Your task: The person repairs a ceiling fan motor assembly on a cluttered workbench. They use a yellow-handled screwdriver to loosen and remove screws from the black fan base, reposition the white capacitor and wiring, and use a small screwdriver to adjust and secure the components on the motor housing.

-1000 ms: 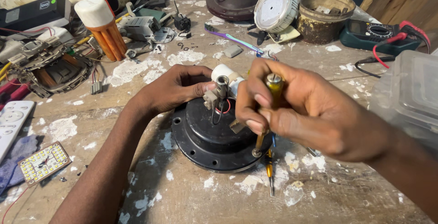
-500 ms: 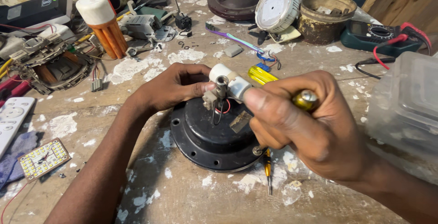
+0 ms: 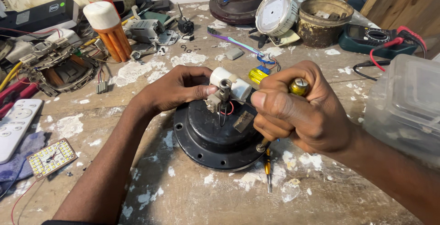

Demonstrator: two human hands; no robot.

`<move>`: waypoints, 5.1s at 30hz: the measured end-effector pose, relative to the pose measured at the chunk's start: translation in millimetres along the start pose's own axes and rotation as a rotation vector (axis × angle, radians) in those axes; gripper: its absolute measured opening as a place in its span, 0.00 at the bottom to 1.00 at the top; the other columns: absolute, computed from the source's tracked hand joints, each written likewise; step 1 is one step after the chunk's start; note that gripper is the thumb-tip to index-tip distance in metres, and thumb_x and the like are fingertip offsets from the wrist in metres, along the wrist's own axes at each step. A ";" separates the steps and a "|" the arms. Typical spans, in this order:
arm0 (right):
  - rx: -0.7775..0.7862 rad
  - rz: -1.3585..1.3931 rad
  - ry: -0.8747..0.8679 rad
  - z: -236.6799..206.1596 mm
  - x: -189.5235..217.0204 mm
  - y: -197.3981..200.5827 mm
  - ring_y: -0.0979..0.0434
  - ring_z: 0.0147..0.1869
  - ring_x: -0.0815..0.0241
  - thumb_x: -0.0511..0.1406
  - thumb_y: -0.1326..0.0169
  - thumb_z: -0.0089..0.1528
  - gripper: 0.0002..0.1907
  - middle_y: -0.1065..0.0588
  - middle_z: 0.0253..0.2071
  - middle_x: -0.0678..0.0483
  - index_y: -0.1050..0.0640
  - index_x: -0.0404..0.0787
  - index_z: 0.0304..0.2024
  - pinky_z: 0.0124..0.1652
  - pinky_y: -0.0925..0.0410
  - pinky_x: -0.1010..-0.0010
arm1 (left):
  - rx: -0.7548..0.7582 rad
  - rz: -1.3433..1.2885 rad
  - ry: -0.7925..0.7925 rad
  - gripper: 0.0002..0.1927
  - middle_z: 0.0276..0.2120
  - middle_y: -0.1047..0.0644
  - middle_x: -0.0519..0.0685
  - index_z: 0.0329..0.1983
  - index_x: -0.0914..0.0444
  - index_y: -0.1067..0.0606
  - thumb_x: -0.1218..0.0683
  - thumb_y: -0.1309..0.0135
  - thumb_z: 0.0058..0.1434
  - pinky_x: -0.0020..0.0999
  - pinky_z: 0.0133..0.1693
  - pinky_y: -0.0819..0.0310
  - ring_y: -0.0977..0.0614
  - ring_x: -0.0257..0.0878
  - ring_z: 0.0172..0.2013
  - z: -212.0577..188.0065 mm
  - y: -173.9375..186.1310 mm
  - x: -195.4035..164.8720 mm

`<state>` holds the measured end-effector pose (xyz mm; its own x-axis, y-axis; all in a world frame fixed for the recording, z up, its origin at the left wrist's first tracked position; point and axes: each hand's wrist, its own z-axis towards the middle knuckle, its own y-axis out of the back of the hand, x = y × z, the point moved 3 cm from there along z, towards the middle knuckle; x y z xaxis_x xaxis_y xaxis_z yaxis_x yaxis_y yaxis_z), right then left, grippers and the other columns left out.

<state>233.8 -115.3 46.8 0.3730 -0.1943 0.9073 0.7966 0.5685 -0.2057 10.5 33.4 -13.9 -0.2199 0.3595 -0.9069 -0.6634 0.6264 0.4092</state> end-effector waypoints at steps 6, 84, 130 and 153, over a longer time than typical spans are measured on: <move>0.033 0.031 0.039 -0.6 -5.4 8.1 0.51 0.18 0.71 0.27 0.48 0.69 0.16 0.46 0.18 0.61 0.34 0.36 0.26 0.22 0.52 0.69 | 0.015 -0.032 -0.009 0.23 0.38 0.17 0.43 0.53 0.63 0.20 0.45 0.38 0.60 0.27 0.43 0.25 0.20 0.29 0.40 1.0 -0.6 1.1; -0.024 -0.116 0.225 0.7 -1.9 -18.4 0.34 0.33 0.64 0.30 0.51 0.70 0.16 0.37 0.46 0.48 0.45 0.45 0.49 0.35 0.35 0.71 | 0.036 -0.089 -0.013 0.21 0.41 0.17 0.46 0.53 0.66 0.21 0.46 0.44 0.66 0.30 0.49 0.25 0.20 0.31 0.44 0.7 -1.6 7.0; 0.038 -0.863 0.167 1.5 40.5 0.4 0.19 0.53 0.60 0.26 0.35 0.60 0.23 0.22 0.48 0.48 0.25 0.39 0.56 0.49 0.22 0.68 | 0.045 -0.105 0.011 0.21 0.41 0.17 0.46 0.53 0.65 0.22 0.45 0.43 0.64 0.29 0.47 0.25 0.20 0.31 0.42 -1.3 -0.2 8.4; 0.107 -0.712 0.210 0.7 39.6 -2.3 0.21 0.60 0.62 0.29 0.40 0.60 0.23 0.24 0.51 0.49 0.32 0.38 0.56 0.55 0.24 0.64 | 0.032 -0.075 -0.016 0.24 0.41 0.18 0.46 0.53 0.64 0.21 0.42 0.42 0.62 0.30 0.49 0.25 0.20 0.32 0.44 -1.1 -1.4 4.8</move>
<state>246.4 -123.8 83.4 -0.1239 -0.6868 0.7162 0.8326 0.3207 0.4516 9.6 33.5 -18.9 -0.1591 0.3213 -0.9335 -0.6544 0.6737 0.3434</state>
